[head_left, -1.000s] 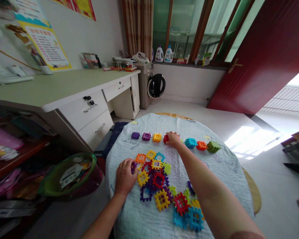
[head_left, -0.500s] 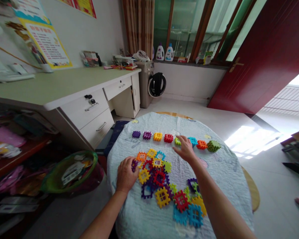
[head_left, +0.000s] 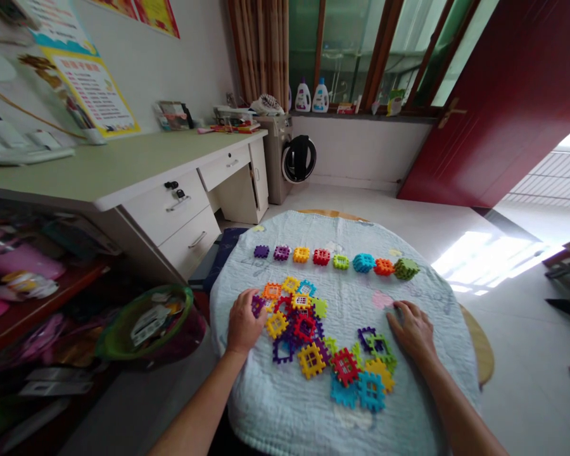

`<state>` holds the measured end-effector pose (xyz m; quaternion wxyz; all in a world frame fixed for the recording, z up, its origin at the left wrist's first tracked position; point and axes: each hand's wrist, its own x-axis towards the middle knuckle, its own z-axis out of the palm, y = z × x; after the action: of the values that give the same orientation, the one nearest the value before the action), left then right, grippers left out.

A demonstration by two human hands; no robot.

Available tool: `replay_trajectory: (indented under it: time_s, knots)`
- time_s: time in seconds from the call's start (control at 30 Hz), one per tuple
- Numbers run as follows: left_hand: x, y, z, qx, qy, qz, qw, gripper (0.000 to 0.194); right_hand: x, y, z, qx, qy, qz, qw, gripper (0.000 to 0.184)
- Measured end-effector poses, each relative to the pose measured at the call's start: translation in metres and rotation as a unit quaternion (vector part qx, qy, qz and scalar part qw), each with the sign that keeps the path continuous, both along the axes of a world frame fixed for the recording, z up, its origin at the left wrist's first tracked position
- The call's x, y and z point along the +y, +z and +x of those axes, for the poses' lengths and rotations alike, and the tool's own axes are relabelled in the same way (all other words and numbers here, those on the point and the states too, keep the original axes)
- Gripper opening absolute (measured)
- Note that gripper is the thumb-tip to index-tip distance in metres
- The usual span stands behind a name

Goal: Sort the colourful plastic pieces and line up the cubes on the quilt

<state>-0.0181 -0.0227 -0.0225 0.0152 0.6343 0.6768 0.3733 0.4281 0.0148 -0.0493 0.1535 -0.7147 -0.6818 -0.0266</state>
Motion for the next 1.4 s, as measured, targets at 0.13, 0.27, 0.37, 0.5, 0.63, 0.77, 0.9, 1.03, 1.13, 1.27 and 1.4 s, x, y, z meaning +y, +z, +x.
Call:
replay_trajectory:
  time_s: [0.13,0.27,0.37,0.5,0.63,0.77,0.9,1.03,1.13,1.27,1.4]
  knots:
    - [0.001,-0.001,-0.002,-0.001,0.005,0.007,1.000,0.031,-0.002,0.006,-0.009,-0.007,-0.014,-0.008,1.000,0.042]
    - [0.001,-0.003,-0.004,-0.002,0.006,0.013,1.000,0.028,-0.003,0.010,-0.013,-0.012,-0.022,-0.022,0.999,0.041]
    - [-0.001,0.003,-0.001,0.027,0.016,0.005,0.999,0.028,-0.003,0.014,-0.015,-0.015,-0.022,-0.028,0.999,0.040]
    - [0.003,0.029,0.014,0.064,-0.052,-0.014,0.996,0.029,-0.004,0.017,-0.017,-0.017,-0.022,-0.028,0.999,0.039]
    - [0.028,0.056,0.037,0.092,-0.235,-0.119,0.960,0.044,-0.005,0.018,-0.019,-0.016,-0.024,-0.024,0.999,0.037]
    - [0.059,0.066,0.057,0.114,-0.314,-0.202,0.921,0.048,-0.005,0.020,-0.021,-0.020,-0.029,-0.021,0.999,0.035]
    - [0.073,0.068,0.071,0.163,-0.339,-0.247,0.893,0.055,-0.005,0.022,-0.023,-0.023,-0.034,-0.023,0.999,0.035]
    - [0.075,0.067,0.076,0.198,-0.344,-0.261,0.880,0.054,-0.005,0.023,-0.025,-0.022,-0.040,-0.029,0.999,0.035]
    - [0.077,0.061,0.074,0.176,-0.346,-0.267,0.882,0.056,-0.006,0.024,-0.025,-0.021,-0.041,-0.028,0.999,0.034]
    - [0.083,0.050,0.069,0.127,-0.352,-0.271,0.887,0.061,-0.006,0.025,-0.026,-0.020,-0.039,-0.023,0.999,0.033]
    - [0.087,0.049,0.066,0.131,-0.356,-0.285,0.880,0.068,-0.007,0.026,-0.027,-0.024,-0.038,-0.016,0.999,0.032]
